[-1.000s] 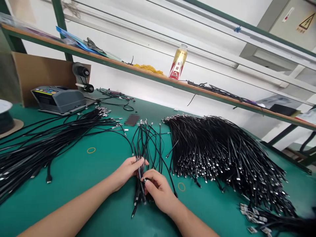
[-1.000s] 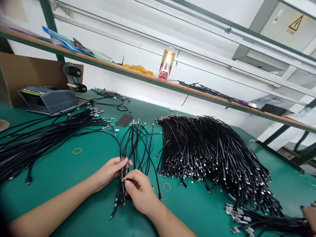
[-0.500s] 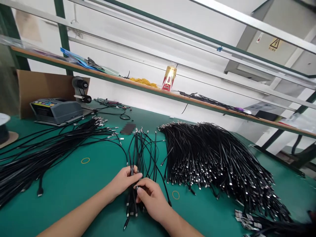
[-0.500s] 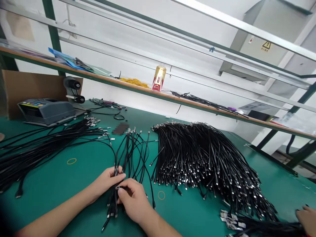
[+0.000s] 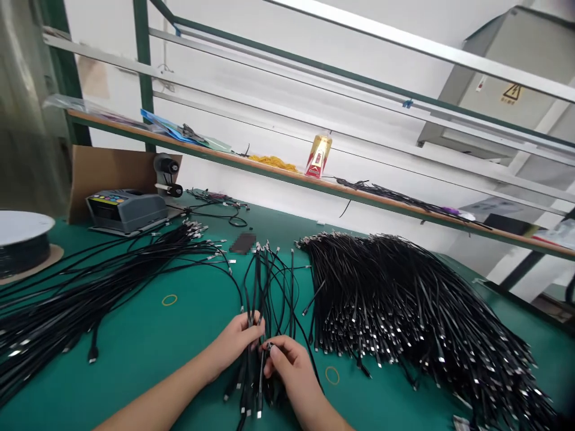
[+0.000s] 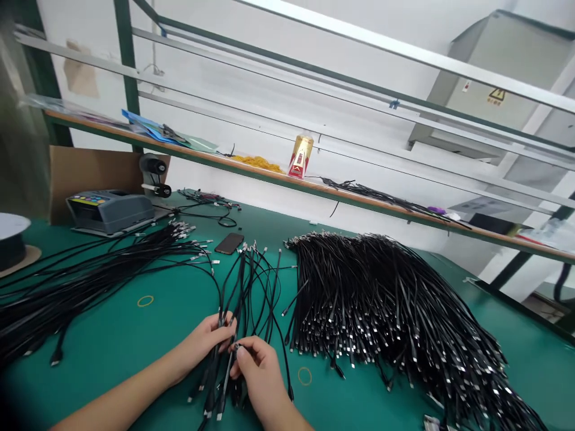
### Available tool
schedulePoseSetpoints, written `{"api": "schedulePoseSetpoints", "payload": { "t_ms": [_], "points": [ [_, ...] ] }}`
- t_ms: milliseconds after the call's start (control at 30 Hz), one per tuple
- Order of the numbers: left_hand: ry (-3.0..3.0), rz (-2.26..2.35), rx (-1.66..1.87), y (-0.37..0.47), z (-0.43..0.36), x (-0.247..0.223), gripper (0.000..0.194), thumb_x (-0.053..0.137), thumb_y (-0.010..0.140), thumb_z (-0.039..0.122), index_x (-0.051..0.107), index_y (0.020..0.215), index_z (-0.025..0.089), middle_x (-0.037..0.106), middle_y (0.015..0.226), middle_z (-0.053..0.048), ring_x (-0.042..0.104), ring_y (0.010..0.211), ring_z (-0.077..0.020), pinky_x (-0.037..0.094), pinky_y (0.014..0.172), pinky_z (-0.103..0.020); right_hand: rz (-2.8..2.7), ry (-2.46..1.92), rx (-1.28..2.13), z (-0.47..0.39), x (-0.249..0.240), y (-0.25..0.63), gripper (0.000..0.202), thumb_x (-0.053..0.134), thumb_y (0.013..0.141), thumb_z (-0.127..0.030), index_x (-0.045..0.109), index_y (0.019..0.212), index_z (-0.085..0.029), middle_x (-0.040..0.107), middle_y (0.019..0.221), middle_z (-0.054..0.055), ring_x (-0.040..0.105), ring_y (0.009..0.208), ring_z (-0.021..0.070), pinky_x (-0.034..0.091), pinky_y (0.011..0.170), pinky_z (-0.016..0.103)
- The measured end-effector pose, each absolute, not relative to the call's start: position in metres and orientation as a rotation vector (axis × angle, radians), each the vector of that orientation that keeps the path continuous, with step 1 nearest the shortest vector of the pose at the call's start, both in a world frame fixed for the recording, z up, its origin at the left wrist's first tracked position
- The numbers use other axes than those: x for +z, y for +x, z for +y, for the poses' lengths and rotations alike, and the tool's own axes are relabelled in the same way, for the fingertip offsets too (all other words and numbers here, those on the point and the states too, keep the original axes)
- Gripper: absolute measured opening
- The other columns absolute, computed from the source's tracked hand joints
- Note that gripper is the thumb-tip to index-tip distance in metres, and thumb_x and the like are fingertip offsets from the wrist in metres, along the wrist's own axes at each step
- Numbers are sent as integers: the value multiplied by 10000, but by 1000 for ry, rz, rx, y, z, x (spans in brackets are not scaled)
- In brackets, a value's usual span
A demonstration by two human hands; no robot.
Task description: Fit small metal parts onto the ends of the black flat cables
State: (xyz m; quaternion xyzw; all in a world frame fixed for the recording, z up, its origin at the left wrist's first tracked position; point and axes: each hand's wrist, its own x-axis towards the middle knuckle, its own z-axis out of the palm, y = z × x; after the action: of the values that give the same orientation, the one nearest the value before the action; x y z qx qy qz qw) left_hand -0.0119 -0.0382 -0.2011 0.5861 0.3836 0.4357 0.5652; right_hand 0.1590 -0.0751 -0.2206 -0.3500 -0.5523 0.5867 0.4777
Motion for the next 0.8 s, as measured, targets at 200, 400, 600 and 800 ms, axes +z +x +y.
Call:
{"api": "schedulePoseSetpoints", "payload": {
  "t_ms": [200,400,600,800],
  "points": [
    [1353,915,1014,-12,-37,-200,188,622,810,355,589,893,190,511,604,51,469,614,-149,382,626,-261,-1097,-831,1509,-76,-219,155,416,743,808,-533,705,940,-142,640,651,10,573,592,110,455,620,233],
    [1278,949,880,-18,-26,-204,423,706,770,573,611,928,193,572,672,37,423,548,-117,342,527,-239,-929,-761,1572,-68,-210,149,491,833,692,-544,704,860,-100,681,711,56,639,596,128,526,656,277],
    [1352,911,888,-16,-37,-192,288,717,822,439,641,814,161,581,713,16,487,655,-119,405,621,-225,-865,-673,1637,-76,-205,153,436,813,754,-497,712,892,-96,699,784,70,651,650,118,518,682,257],
    [1293,928,861,-12,-37,-190,316,689,836,422,618,987,154,597,632,29,549,514,-121,447,542,-242,-843,-646,1629,-81,-198,155,385,770,816,-476,709,933,-114,709,838,77,669,796,145,512,812,291]
  ]
}}
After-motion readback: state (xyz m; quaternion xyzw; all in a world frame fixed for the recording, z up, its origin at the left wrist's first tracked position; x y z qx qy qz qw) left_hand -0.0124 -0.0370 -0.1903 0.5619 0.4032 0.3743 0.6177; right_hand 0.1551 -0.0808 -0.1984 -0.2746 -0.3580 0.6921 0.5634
